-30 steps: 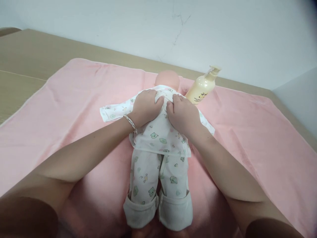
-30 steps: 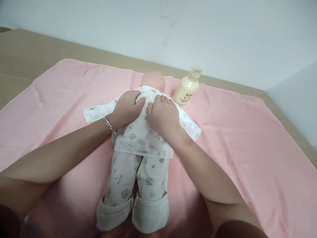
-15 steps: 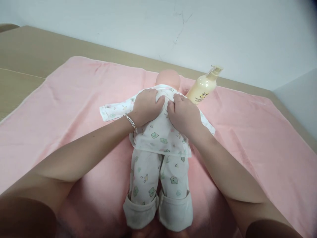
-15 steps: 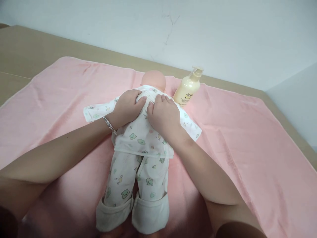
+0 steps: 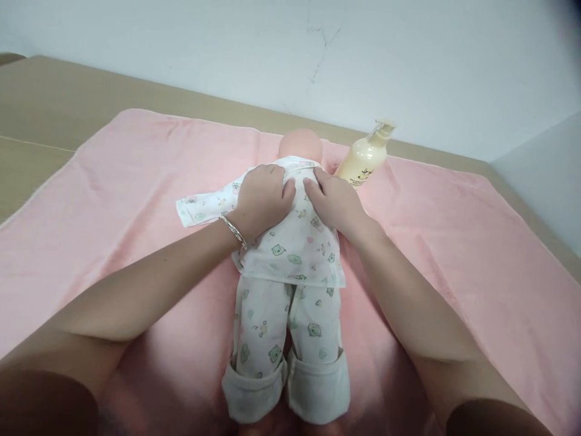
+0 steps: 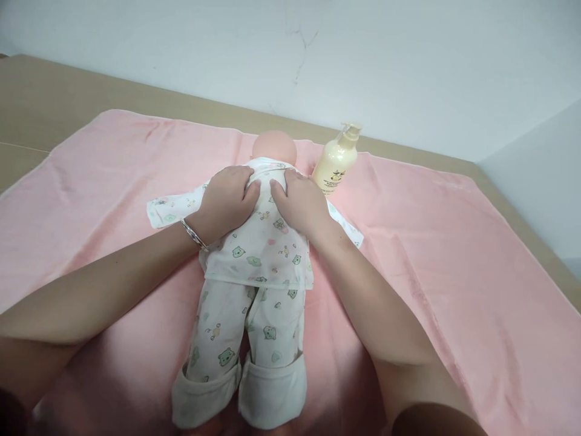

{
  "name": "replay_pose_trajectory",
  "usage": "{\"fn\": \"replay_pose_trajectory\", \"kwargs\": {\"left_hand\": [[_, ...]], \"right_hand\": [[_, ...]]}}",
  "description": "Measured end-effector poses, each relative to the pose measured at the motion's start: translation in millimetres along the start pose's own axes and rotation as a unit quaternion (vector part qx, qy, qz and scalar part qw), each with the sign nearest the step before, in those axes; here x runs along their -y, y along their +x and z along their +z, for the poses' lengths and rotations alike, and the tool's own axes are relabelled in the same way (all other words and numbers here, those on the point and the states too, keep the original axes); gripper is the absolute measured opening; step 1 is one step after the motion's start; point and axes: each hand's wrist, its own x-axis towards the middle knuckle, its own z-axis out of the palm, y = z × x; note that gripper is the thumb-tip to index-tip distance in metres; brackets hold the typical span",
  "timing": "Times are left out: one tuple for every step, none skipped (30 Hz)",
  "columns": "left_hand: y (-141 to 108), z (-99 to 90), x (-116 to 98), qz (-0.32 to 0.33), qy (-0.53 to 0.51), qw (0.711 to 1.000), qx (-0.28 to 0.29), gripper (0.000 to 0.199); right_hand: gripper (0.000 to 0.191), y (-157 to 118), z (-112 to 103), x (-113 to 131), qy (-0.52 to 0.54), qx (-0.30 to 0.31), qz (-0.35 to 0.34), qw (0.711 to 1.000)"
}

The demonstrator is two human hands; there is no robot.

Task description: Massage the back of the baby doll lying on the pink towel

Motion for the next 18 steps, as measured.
{"fn": "replay_pose_trajectory", "kwargs": {"left_hand": [[-0.5, 0.2, 0.0, 0.002, 0.001, 1.0, 0.003, 0.033], [-0.9, 0.5, 0.0, 0.0, -0.005, 1.0, 0.005, 0.033], [-1.1, 0.8, 0.1, -0.004, -0.015, 1.0, 0.006, 0.034], [-1.0, 1.1, 0.4, -0.01, -0.026, 1.0, 0.005, 0.035], [-0.9, 1.5, 0.7, -0.017, -0.035, 0.999, 0.004, 0.036], [-0.6, 1.8, 1.0, -0.022, -0.043, 0.999, 0.003, 0.037], [-0.2, 2.2, 1.4, -0.025, -0.049, 0.998, 0.003, 0.038], [0.2, 2.6, 1.7, -0.027, -0.055, 0.998, 0.003, 0.038], [0.5, 2.9, 2.0, -0.027, -0.059, 0.998, 0.002, 0.039], [0.7, 3.2, 2.4, -0.026, -0.062, 0.998, 0.001, 0.039], [0.8, 3.6, 2.7, -0.024, -0.065, 0.998, -0.001, 0.038], [0.7, 4.1, 3.1, -0.022, -0.067, 0.998, -0.004, 0.038], [0.5, 4.6, 3.5, -0.022, -0.069, 0.997, -0.006, 0.037], [0.1, 5.3, 4.1, -0.024, -0.074, 0.997, -0.011, 0.036], [-0.4, 6.2, 4.7, -0.025, -0.08, 0.996, -0.017, 0.036], [-0.9, 7.2, 5.4, -0.025, -0.088, 0.995, -0.026, 0.036], [-1.3, 8.4, 6.3, -0.024, -0.096, 0.994, -0.036, 0.037], [-1.7, 9.8, 7.3, -0.022, -0.105, 0.993, -0.046, 0.039]], "right_hand": [[0.039, 0.5, 0.7, -0.1, -0.004, -0.005, 0.0, 1.0], [0.039, 0.5, 1.4, 0.8, -0.01, -0.009, 0.001, 1.0], [0.039, 0.1, 2.0, 2.1, -0.015, -0.012, 0.002, 1.0], [0.04, -0.3, 2.5, 3.7, -0.019, -0.012, 0.003, 1.0], [0.04, -0.8, 2.9, 5.0, -0.02, -0.01, 0.004, 1.0], [0.04, -1.0, 3.3, 6.0, -0.021, -0.01, 0.004, 1.0], [0.04, -1.1, 3.8, 6.3, -0.02, -0.012, 0.003, 1.0], [0.04, -0.9, 4.3, 6.2, -0.02, -0.016, 0.001, 1.0], [0.04, -0.6, 4.8, 5.7, -0.019, -0.019, 0.0, 1.0], [0.04, -0.2, 5.1, 4.9, -0.018, -0.02, -0.001, 1.0], [0.041, 0.1, 5.1, 4.0, -0.016, -0.018, -0.002, 1.0], [0.042, 0.1, 4.5, 3.3, -0.014, -0.012, -0.005, 1.0], [0.043, -0.4, 3.3, 3.1, -0.011, -0.008, -0.005, 1.0], [0.043, -1.4, 1.4, 3.3, -0.009, -0.012, -0.005, 1.0], [0.043, -2.9, -1.1, 4.2, -0.008, -0.027, -0.007, 1.0], [0.045, -5.0, -3.7, 5.7, -0.008, -0.052, -0.011, 0.999], [0.05, -7.3, -6.1, 7.7, -0.007, -0.083, -0.018, 0.996], [0.055, -9.7, -7.7, 10.0, -0.004, -0.114, -0.028, 0.993]]}}
